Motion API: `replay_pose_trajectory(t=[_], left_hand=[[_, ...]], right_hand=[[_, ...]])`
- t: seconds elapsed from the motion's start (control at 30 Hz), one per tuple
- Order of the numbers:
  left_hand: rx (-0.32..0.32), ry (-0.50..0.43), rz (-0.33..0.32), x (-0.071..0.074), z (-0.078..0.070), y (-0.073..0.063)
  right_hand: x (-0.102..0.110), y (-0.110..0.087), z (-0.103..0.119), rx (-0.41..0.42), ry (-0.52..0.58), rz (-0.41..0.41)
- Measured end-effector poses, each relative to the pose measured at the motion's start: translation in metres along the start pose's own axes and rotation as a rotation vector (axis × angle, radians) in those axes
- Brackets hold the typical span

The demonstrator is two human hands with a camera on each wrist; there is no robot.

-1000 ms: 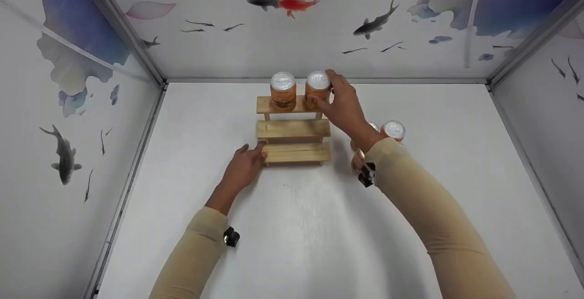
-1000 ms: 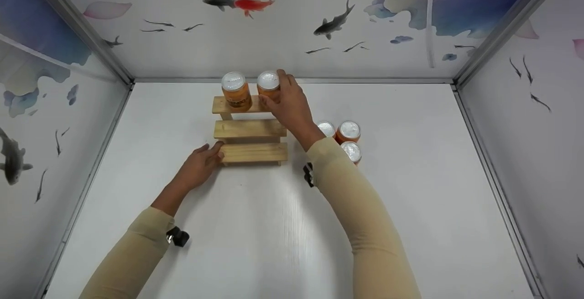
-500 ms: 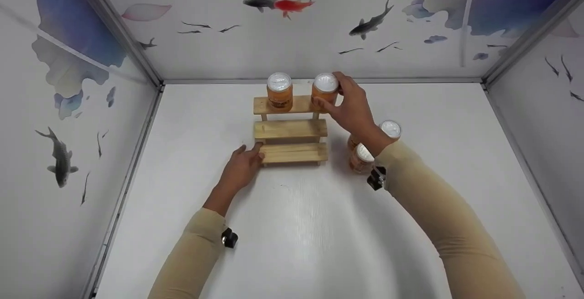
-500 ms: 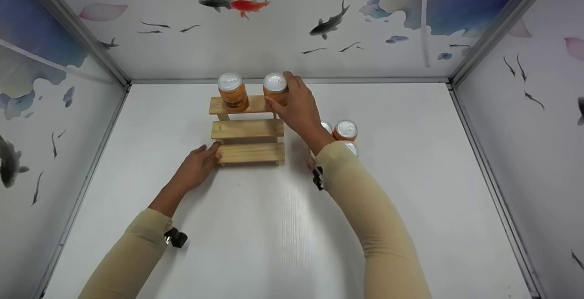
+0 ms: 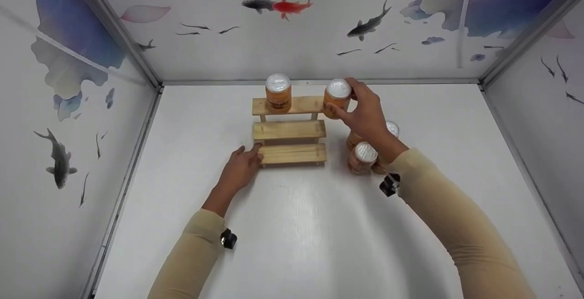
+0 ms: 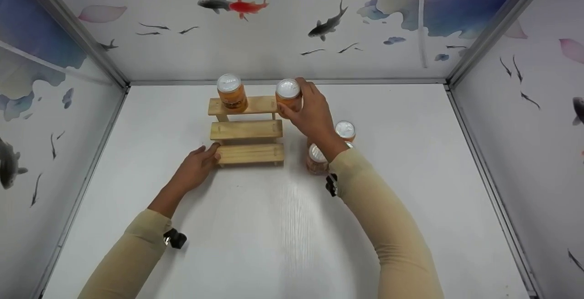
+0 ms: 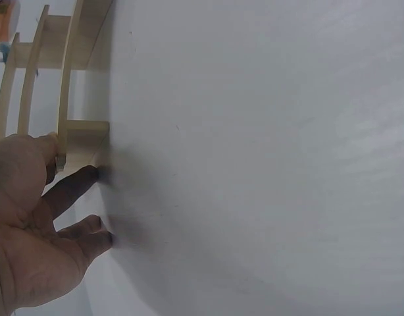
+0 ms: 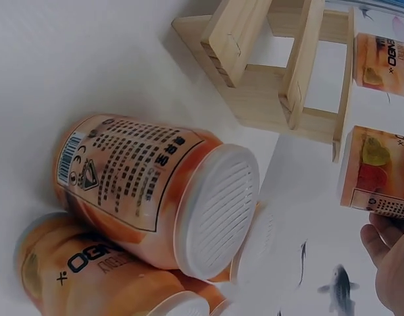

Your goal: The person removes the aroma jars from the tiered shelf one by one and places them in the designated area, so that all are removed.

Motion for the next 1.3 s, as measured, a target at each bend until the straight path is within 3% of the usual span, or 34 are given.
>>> replay_pose_trajectory(t=[0.3,0.53,0.7,0.9,1.03,1.17,1.3], left_hand=[[0.000,-0.009,0.008,-0.002,0.006,0.003],[-0.036,0.008,-0.027,-0.023,0.043,0.021],[-0.063,0.016,-0.032,-0.026,0.050,0.024],[-0.065,0.012,-0.042,-0.023,0.045,0.022],[-0.054,0.008,-0.028,-0.016,0.030,0.016],[-0.046,0.007,-0.028,-0.018,0.032,0.018],[-0.028,-0.022,-0.018,-0.009,0.018,0.009]], right_hand=[[0.015,-0.008,-0.011,0.011,-0.007,-0.023],[0.023,-0.012,-0.018,0.011,-0.023,-0.029],[0.030,-0.015,-0.022,-0.014,-0.042,-0.028],[0.039,-0.020,-0.029,-0.018,-0.049,-0.042],[0.045,-0.023,-0.036,-0.026,-0.070,-0.055],[0.052,-0.027,-0.041,-0.036,-0.085,-0.065],[0.059,-0.032,-0.046,-0.029,-0.076,-0.077]])
Point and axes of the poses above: each hand's wrist, its own y-axis towards the middle knuckle, its own x-axis out of the back of the hand, z = x × y, the point moved 3 cm from there along y, towards the middle knuckle, and after that the axes turned 6 degrees about -x, right-handed, at the moved point
